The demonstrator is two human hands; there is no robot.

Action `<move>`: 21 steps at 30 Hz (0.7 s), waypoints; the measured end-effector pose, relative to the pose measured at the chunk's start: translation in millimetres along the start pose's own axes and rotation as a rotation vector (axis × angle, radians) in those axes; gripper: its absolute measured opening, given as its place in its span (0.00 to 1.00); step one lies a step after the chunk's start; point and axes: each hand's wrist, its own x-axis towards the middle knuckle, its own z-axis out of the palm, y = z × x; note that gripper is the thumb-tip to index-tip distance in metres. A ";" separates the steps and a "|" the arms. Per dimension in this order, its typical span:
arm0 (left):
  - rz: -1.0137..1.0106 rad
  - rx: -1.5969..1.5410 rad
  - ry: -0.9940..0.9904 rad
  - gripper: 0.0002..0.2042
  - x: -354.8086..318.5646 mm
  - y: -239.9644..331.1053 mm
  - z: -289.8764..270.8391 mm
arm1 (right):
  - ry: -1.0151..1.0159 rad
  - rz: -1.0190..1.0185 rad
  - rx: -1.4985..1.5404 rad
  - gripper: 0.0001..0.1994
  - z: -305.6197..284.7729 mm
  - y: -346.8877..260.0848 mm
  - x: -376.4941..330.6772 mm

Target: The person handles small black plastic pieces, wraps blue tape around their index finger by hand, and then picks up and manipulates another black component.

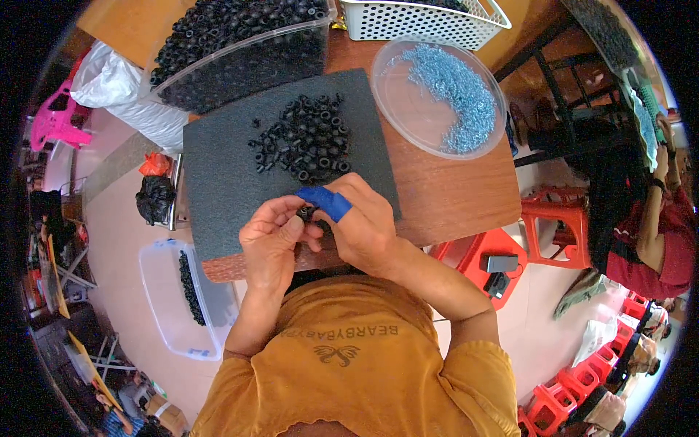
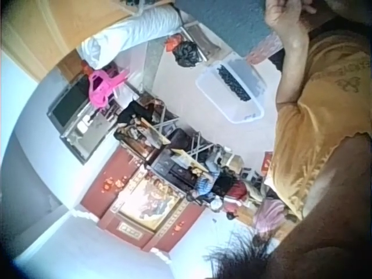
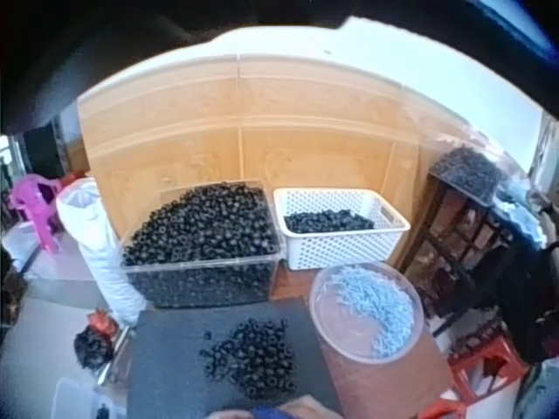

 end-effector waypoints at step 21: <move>0.093 0.169 -0.009 0.11 -2.8 -6.0 -0.6 | -0.039 0.117 0.056 0.12 -4.6 2.0 -0.1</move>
